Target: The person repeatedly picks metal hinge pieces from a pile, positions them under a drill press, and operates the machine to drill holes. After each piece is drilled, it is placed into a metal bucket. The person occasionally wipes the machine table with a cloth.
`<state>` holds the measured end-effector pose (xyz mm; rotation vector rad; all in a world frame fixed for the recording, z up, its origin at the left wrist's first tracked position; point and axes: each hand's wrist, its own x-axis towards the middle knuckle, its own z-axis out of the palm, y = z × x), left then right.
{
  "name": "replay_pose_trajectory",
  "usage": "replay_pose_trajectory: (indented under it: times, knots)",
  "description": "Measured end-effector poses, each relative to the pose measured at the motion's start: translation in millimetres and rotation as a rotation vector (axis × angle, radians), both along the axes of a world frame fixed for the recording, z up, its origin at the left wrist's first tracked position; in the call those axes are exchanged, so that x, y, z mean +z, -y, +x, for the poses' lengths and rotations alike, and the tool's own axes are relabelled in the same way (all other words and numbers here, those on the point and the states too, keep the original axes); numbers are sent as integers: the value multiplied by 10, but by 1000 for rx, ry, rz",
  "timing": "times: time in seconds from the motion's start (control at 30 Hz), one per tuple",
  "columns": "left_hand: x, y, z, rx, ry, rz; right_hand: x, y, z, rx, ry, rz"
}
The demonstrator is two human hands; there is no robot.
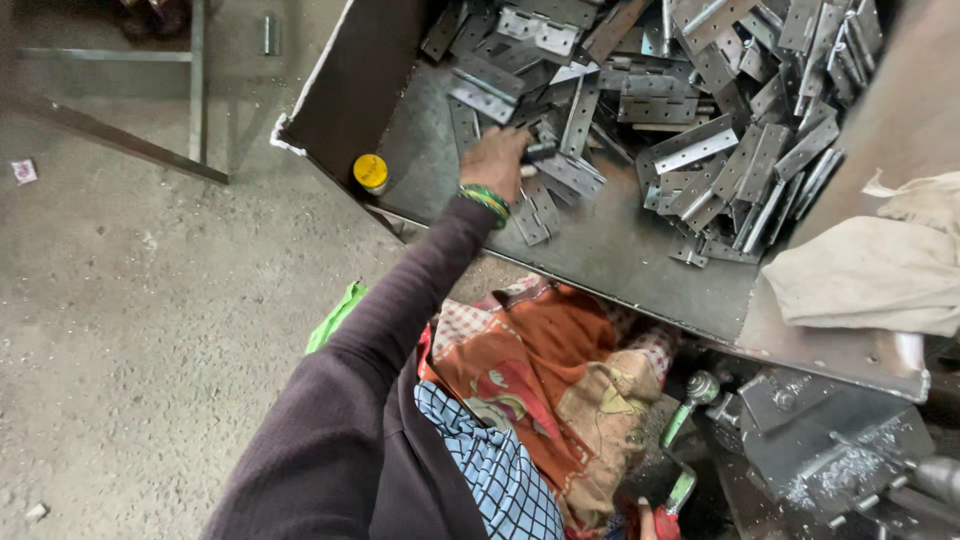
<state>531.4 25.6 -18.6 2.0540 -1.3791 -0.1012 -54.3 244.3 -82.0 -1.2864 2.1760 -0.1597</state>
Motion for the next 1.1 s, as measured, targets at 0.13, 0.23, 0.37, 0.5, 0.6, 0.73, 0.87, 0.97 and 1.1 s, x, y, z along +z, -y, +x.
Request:
replay_pose_trajectory:
  times: [0.13, 0.23, 0.37, 0.5, 0.6, 0.73, 0.87, 0.97, 1.1]
  knots:
    - [14, -85, -853, -22, 63, -76, 15, -52, -102, -7, 17, -10]
    - [45, -67, -1097, -69, -24, -51, 6, -105, -146, -13, 6, 8]
    - [28, -3, -839, -48, -354, 187, 29, -183, -150, -27, -66, -89]
    - [-45, -182, -503, -27, -263, 259, 21, -196, -144, -95, 41, -124]
    - [-39, -385, -392, -23, 146, 159, -79, -178, -220, -59, 66, -115]
    - [81, -571, -493, -68, 44, 172, -314, -192, -432, -5, -57, -74]
    - [222, -580, -626, -70, 147, 147, -432, -225, -541, 473, -203, -263]
    - [254, -528, -632, -72, 170, 194, -342, -211, -441, 33, -88, -103]
    - [150, -479, -566, -102, 140, 253, -73, -152, -203, -104, -119, -5]
